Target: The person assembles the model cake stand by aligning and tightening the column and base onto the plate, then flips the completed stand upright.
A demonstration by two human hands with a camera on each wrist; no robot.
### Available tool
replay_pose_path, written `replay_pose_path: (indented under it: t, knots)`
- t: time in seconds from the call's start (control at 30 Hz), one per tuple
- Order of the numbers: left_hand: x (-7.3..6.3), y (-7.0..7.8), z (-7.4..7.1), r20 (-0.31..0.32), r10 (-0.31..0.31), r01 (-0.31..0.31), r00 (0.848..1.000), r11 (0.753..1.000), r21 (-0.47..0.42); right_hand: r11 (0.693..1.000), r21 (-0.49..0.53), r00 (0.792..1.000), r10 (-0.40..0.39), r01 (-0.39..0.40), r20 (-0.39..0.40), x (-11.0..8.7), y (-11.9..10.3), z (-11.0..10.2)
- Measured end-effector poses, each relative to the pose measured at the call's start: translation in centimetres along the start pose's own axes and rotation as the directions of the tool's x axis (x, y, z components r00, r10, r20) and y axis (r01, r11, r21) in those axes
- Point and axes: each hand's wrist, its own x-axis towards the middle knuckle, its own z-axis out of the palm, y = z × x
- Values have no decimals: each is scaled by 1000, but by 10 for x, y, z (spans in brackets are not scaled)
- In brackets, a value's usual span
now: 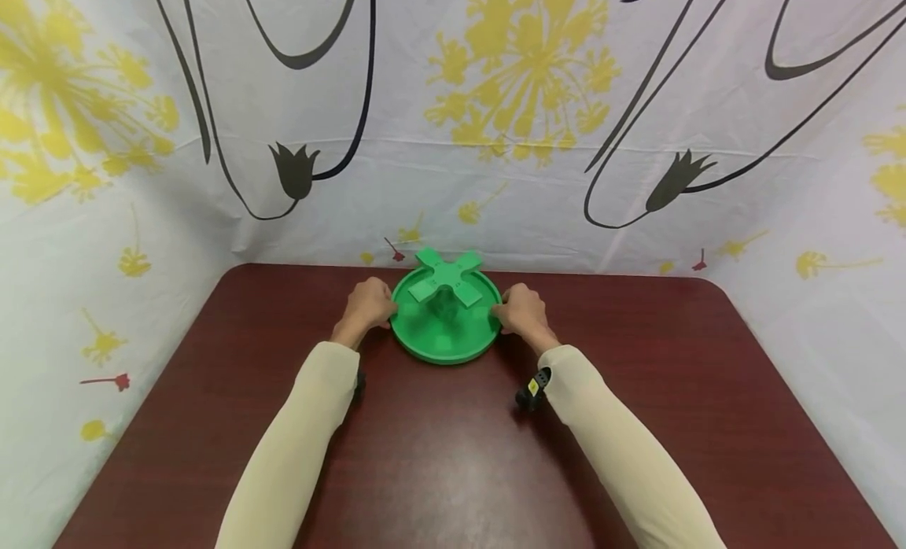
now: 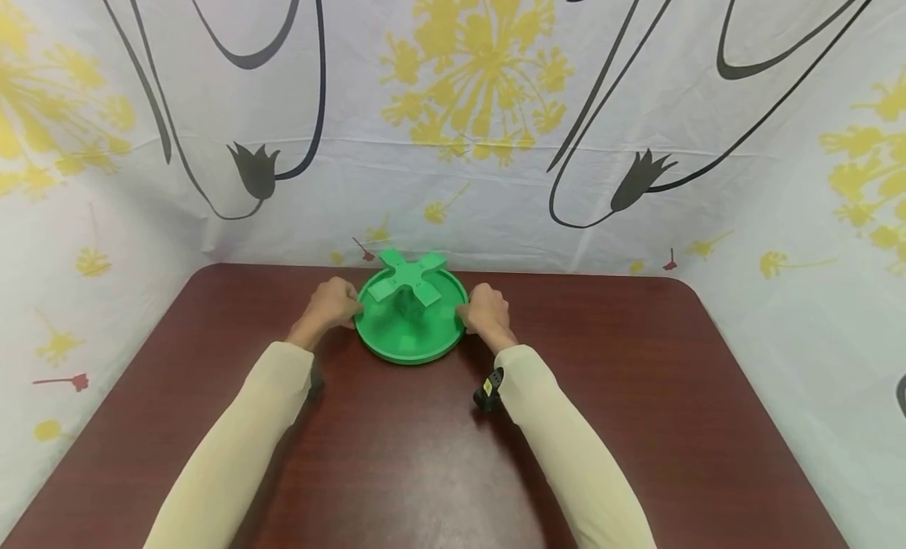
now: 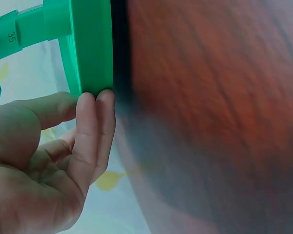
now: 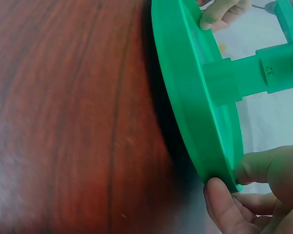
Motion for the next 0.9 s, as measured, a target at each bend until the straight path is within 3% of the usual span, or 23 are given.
replay_pose_path:
  t: [0.2, 0.43, 0.57, 0.73, 0.9]
  knots:
    - [-1, 16, -3, -61, -5, 5, 998, 1000, 1, 993, -74, 993, -95, 90, -64, -4, -5, -13]
    - [-6, 31, -9, -82, -21, 20, 996, 1000, -6, 980, -46, 961, -198, 192, -195, -7, -6, -26]
    - [-10, 34, -12, -153, 64, -67, 986, 998, -15, 979, -16, 952, -201, 203, -230, -8, -5, -33]
    - [-15, 37, -13, -237, 190, -194, 953, 981, 6, 979, 6, 955, -198, 204, -220, -9, -3, -43]
    - [-17, 35, -12, -283, 235, -244, 930, 970, 3, 972, -9, 946, -233, 237, -224, -11, -2, -51]
